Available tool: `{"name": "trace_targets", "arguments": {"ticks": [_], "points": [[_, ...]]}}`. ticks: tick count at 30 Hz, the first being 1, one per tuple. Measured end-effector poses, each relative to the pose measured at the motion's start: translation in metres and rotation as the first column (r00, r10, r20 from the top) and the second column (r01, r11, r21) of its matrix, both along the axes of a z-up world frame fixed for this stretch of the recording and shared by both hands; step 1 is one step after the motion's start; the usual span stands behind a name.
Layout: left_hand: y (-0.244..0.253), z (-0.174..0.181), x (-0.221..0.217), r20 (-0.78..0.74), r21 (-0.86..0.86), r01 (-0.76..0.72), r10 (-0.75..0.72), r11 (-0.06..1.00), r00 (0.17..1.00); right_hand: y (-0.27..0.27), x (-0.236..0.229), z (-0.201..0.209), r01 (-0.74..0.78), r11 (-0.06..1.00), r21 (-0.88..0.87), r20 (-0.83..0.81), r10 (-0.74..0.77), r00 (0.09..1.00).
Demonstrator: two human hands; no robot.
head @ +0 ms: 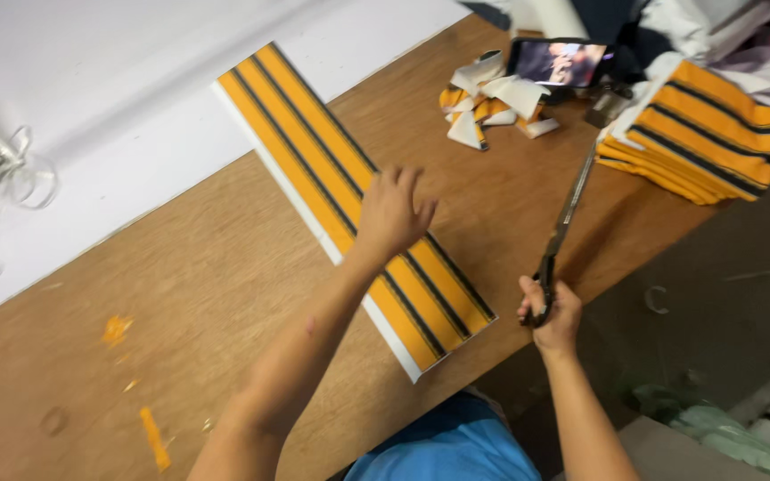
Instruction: The person uses shears to cut a long yellow and black striped fabric strip on a wooden table. They repeatedly trim the edges and separate sections of the fabric, moving cut pieces aside as they work.
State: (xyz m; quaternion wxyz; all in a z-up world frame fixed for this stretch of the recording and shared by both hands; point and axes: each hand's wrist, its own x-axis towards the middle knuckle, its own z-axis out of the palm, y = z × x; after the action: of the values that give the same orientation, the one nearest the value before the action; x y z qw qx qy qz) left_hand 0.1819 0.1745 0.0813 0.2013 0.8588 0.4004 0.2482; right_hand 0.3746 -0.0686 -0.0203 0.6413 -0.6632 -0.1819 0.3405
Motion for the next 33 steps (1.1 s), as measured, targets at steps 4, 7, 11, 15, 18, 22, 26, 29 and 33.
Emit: {"name": "trace_targets", "arguments": {"ticks": [4, 7, 11, 15, 18, 22, 26, 29, 33], "points": [[-0.087, -0.031, -0.069, -0.101, 0.115, 0.034, -0.023, 0.993, 0.995, 0.003, -0.001, 0.004, -0.047, 0.999, 0.013, 0.021, 0.047, 0.999], [-0.161, -0.039, -0.107, -0.141, 0.121, 0.046, -0.028, 0.992, 0.99, -0.008, -0.009, 0.028, -0.145, 0.988, -0.043, 0.074, 0.148, 0.986], [-0.214, -0.048, -0.136, -0.071, 0.016, 0.092, -0.091, 0.996, 0.993, -0.051, -0.029, 0.052, -0.331, 0.896, -0.298, 0.213, 0.4, 0.892], [-0.232, -0.062, -0.138, -0.004, 0.062, 0.011, -0.01, 0.998, 1.0, -0.125, -0.041, 0.061, -0.445, 0.642, -0.624, 0.068, 0.612, 0.788], [-0.249, -0.066, -0.138, 0.062, -0.006, -0.057, 0.057, 0.998, 0.996, -0.187, -0.043, 0.075, -0.598, 0.495, -0.63, 0.093, 0.813, 0.574], [-0.233, -0.068, -0.139, 0.075, -0.046, -0.061, 0.065, 0.997, 0.995, -0.225, -0.03, 0.069, -0.622, 0.218, -0.752, -0.182, 0.838, 0.515], [-0.243, -0.062, -0.137, 0.05, -0.025, -0.055, 0.056, 0.998, 0.997, -0.253, -0.036, 0.066, -0.735, 0.219, -0.641, -0.272, 0.831, 0.485], [-0.233, -0.063, -0.134, 0.066, 0.024, -0.061, 0.059, 0.998, 0.996, -0.225, -0.052, 0.049, -0.814, 0.302, -0.497, -0.272, 0.836, 0.476], [-0.237, -0.068, -0.137, 0.082, 0.034, -0.028, 0.025, 0.999, 0.996, -0.205, -0.076, 0.043, -0.835, 0.337, -0.434, -0.402, 0.758, 0.514]]}}
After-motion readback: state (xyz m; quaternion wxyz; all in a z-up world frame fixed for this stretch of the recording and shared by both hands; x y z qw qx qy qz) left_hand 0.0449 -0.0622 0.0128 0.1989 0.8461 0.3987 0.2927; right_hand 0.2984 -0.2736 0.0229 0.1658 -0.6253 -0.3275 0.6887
